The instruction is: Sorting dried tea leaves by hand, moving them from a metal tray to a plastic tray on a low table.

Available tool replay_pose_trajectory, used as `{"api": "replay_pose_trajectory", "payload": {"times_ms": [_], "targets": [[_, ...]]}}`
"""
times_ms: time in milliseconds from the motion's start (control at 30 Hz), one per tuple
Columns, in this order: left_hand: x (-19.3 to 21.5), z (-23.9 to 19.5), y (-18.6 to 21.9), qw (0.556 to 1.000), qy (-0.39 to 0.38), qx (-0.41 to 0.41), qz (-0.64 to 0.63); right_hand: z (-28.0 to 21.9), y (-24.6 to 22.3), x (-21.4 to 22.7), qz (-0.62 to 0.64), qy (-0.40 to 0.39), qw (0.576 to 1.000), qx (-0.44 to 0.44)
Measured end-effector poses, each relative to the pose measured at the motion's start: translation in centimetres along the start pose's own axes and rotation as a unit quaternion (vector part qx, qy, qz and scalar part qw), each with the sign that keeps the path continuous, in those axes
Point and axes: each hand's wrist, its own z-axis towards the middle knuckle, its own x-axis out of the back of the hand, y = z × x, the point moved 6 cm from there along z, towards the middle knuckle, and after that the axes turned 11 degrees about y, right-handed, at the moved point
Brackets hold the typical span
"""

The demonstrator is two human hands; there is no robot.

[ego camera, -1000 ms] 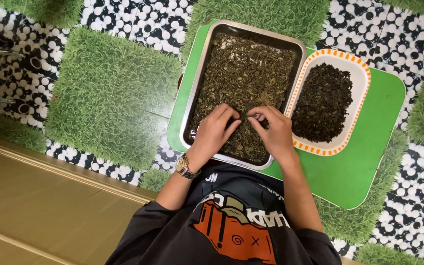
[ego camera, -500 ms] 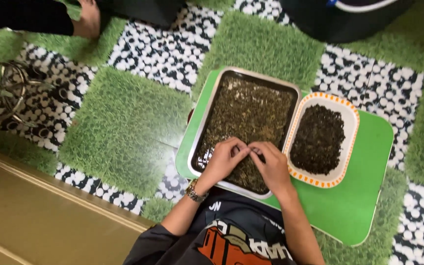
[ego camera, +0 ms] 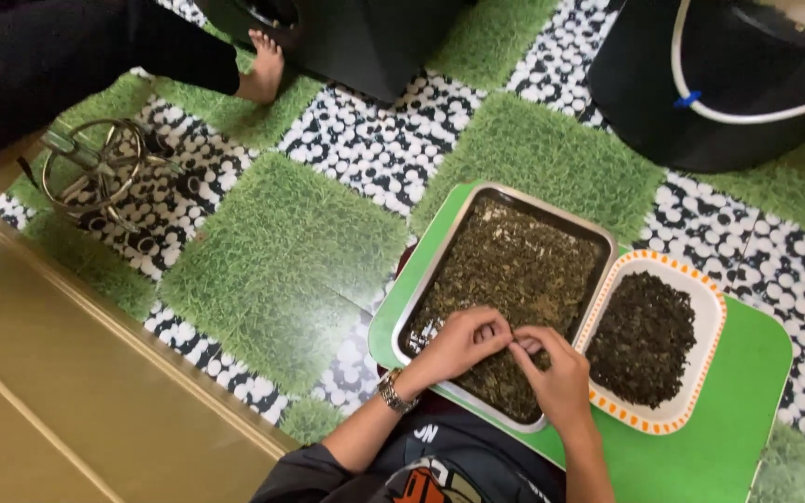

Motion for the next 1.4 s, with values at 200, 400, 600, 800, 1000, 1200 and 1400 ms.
{"api": "replay_pose_trajectory", "payload": {"times_ms": [200, 400, 600, 800, 1000, 1200, 1400], "targets": [[-0.6, -0.7, -0.3, 0.999, -0.033, -0.039, 0.001, -0.9, 2.1, 0.0, -0.036, -0.009, 0.999, -0.002], [0.2, -1.9, 3.5, 0.998, -0.043, -0.036, 0.022, -2.5, 2.0, 0.6, -0.046, 0.009, 0.999, -0.005], [0.0, -2.1, 4.2, 0.998, -0.037, 0.002, 0.043, -2.8, 0.7, 1.0, -0.035, 0.032, 0.998, 0.03], [1.6, -2.4, 4.2, 0.994, -0.004, -0.028, 0.107, -2.0, -0.5, -0.1, -0.109, 0.013, 0.991, 0.073], [1.3, -2.3, 0.8, 0.946, 0.004, -0.034, 0.324, -2.4, 2.5, -1.4, -0.194, -0.08, 0.976, 0.059], [-0.3, -1.4, -2.1, 0.921, -0.01, 0.0, 0.39, -0.7, 3.2, -1.2, -0.319, -0.055, 0.939, 0.114], [-1.1, -1.3, -0.9, 0.933, 0.021, -0.052, 0.355, -0.2, 4.6, -3.3, -0.336, -0.116, 0.929, 0.105]]}}
